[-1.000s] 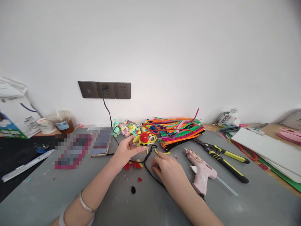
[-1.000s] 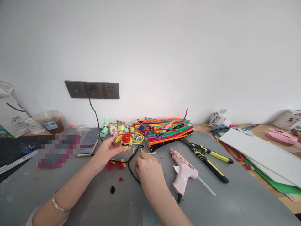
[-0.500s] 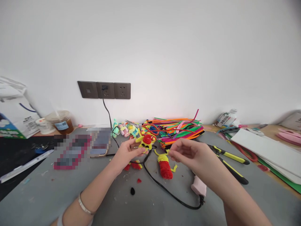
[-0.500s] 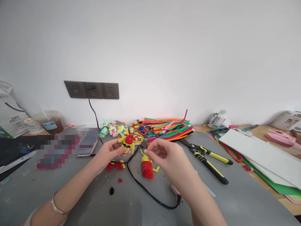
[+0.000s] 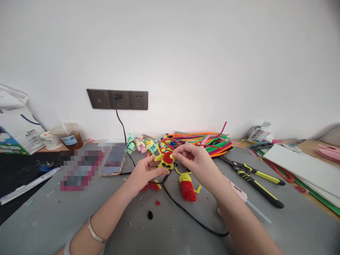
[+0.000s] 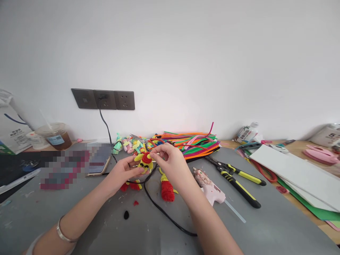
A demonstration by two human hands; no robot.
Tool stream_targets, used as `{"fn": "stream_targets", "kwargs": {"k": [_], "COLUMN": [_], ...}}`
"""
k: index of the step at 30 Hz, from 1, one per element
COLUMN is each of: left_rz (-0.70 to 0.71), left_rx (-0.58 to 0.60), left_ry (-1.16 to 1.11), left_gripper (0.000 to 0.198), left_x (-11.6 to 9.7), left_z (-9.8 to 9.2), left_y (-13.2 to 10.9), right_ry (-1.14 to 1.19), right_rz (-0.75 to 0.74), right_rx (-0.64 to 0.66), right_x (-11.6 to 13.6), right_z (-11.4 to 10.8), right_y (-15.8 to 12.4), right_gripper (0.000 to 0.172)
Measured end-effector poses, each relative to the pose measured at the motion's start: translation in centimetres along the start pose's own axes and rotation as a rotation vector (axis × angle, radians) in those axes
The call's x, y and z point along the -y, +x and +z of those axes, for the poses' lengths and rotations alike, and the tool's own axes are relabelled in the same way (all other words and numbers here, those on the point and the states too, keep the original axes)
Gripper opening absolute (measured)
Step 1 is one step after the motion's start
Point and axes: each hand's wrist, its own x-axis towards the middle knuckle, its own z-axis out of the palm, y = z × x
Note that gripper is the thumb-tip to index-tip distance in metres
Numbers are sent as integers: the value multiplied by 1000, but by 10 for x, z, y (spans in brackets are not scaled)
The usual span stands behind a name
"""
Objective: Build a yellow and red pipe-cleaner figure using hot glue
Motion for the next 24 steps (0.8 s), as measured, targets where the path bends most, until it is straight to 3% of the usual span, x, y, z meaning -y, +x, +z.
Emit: {"fn": "stream_targets", "kwargs": {"k": [10, 16, 24], "left_rz": [-1, -1, 3], "left_rx": [-7, -6, -2], "left_ry": [-10, -9, -32], "left_gripper": [55, 56, 53], "left_x": [-3, -3, -3], "left_z": [2, 2, 2], "left_y": [-2, -2, -2], "right_ry": [-113, -192, -185], "right_rz": [-53, -134, -163], "right_rx": [-52, -153, -109], "right_x": [0, -1, -1], "right_z": [3, 6, 6], "right_y": [1, -2, -4], "right_gripper": [17, 9, 10]}}
